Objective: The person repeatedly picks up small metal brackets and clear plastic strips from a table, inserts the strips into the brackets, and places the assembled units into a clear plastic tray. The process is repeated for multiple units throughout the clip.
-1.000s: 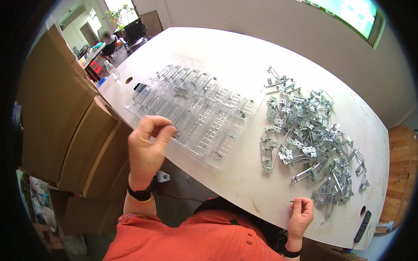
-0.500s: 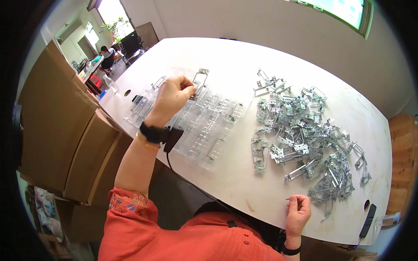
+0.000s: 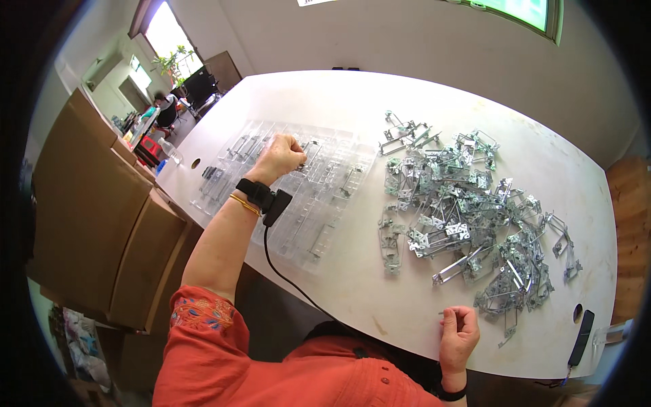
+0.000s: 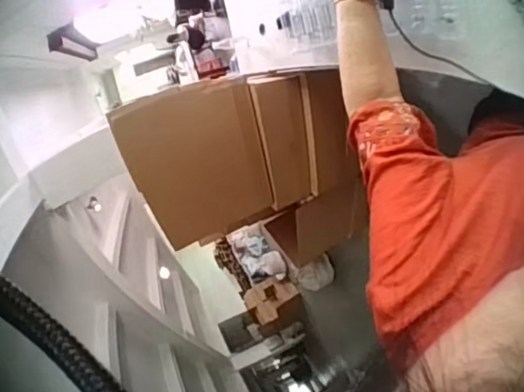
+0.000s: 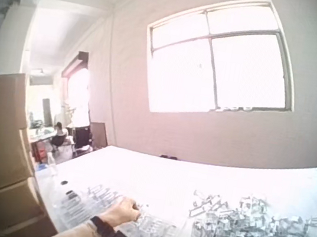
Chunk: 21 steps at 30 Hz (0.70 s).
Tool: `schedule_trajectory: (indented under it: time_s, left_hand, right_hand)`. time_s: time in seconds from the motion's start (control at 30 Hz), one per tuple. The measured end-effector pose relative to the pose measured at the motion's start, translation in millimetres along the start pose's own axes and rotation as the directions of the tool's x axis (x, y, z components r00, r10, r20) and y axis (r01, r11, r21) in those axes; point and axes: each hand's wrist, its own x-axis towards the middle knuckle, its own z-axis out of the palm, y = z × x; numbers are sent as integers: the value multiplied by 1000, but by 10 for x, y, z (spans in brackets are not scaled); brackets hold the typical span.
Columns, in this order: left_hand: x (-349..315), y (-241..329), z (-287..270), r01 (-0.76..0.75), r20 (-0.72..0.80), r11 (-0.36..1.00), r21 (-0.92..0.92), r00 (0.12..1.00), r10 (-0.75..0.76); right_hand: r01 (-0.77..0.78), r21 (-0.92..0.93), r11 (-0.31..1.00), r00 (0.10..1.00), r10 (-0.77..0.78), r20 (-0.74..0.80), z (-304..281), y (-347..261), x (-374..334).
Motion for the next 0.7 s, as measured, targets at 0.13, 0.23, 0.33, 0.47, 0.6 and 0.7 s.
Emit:
schedule_trajectory:
  time_s: [0.13,0.23,0.33,0.47,0.6,0.7]
  left_hand:
    - [35,12,21,24,7,999,43,1000,-25]
    - [83,-25,86,-4,15,995,99,1000,3]
    - [102,-40,126,-10,27,996,87,1000,8]
    - [124,-36,144,12,52,995,98,999,-17]
    - [138,-50,173,37,67,996,80,997,-42]
    - [130,-34,177,36,75,997,75,996,-42]
  right_hand:
    - [-5,15,1000,1000,5,1,-6,18,1]
    - [-5,18,1000,1000,5,-4,6,13,5]
    - [-17,11,1000,1000,17,-1,1,9,7]
    - [-20,4,1000,1000,20,-4,-1,19,6]
    - [-25,-18,1000,1000,25,-8,-10,38,8]
    - [-21,3,1000,1000,21,-8,-6,44,10]
